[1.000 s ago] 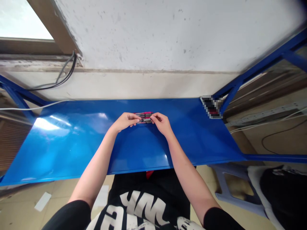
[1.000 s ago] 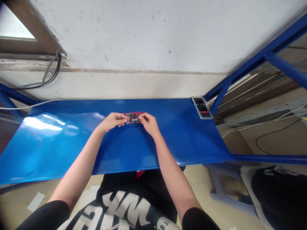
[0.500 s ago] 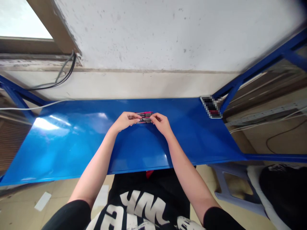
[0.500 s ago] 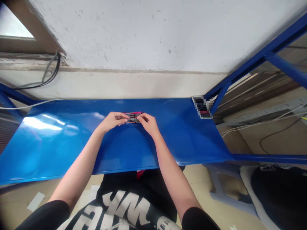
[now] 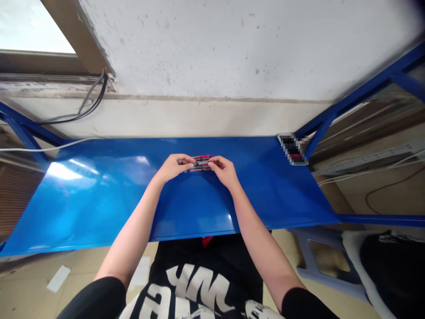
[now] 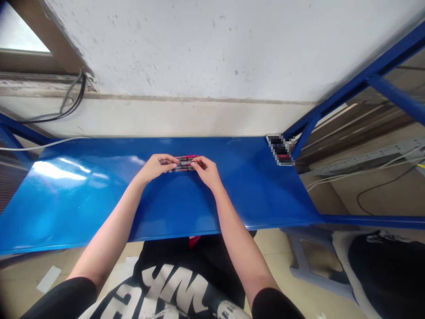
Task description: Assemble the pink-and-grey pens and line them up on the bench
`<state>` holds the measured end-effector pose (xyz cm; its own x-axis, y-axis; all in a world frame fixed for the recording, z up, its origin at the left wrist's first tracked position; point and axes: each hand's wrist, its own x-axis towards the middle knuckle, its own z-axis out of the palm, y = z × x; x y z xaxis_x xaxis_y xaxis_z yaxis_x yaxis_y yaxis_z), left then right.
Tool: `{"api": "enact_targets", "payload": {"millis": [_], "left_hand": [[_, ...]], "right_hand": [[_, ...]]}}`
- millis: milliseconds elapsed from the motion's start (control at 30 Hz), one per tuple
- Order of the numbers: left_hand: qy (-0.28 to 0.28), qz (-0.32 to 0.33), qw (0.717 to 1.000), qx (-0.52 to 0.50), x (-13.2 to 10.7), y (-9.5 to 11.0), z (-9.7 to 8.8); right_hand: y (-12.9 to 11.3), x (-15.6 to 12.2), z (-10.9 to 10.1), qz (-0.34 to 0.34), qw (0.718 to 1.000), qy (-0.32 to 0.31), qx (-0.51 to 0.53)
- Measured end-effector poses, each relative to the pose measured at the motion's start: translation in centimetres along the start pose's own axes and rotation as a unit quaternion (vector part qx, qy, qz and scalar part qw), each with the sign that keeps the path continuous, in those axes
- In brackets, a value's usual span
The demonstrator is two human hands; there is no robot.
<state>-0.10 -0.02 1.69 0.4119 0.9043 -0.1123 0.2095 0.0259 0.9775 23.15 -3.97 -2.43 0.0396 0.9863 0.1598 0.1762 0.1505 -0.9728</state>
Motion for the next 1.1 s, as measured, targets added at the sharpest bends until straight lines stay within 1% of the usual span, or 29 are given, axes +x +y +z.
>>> {"api": "enact_targets", "payload": {"millis": [100,300,433,500,667,767,900,1100], "left_hand": [[-0.005,0.012,1.000,-0.019,0.0,0.1,0.0],[0.001,0.020,1.000,-0.021,0.2,-0.2,-0.2],[-0.004,0.015,0.999,-0.034,0.1,-0.1,0.0],[-0.002,0.018,0.999,-0.040,0.0,0.0,0.2],[0.007,0.025,0.999,-0.038,0.1,0.0,0.2],[0.005,0.027,0.999,-0.035,0.1,0.0,0.4],[0.002,0.030,0.998,-0.059,0.0,0.2,0.8],[0.007,0.044,0.997,-0.057,-0.3,0.7,1.2]], "right_hand": [[-0.2,0.0,-0.1,0.002,0.999,0.000,-0.036],[-0.4,-0.1,0.2,0.009,1.000,-0.004,0.018],[-0.2,-0.1,0.0,0.005,0.999,-0.002,-0.036],[-0.2,-0.1,-0.1,0.007,0.999,-0.006,-0.044],[0.0,-0.1,0.2,0.006,1.000,-0.009,0.007],[0.1,-0.1,0.1,0.004,1.000,-0.013,-0.023],[-0.1,-0.1,-0.3,0.000,0.997,-0.014,-0.072],[-0.9,-0.1,-0.5,-0.012,0.995,-0.011,-0.095]]}}
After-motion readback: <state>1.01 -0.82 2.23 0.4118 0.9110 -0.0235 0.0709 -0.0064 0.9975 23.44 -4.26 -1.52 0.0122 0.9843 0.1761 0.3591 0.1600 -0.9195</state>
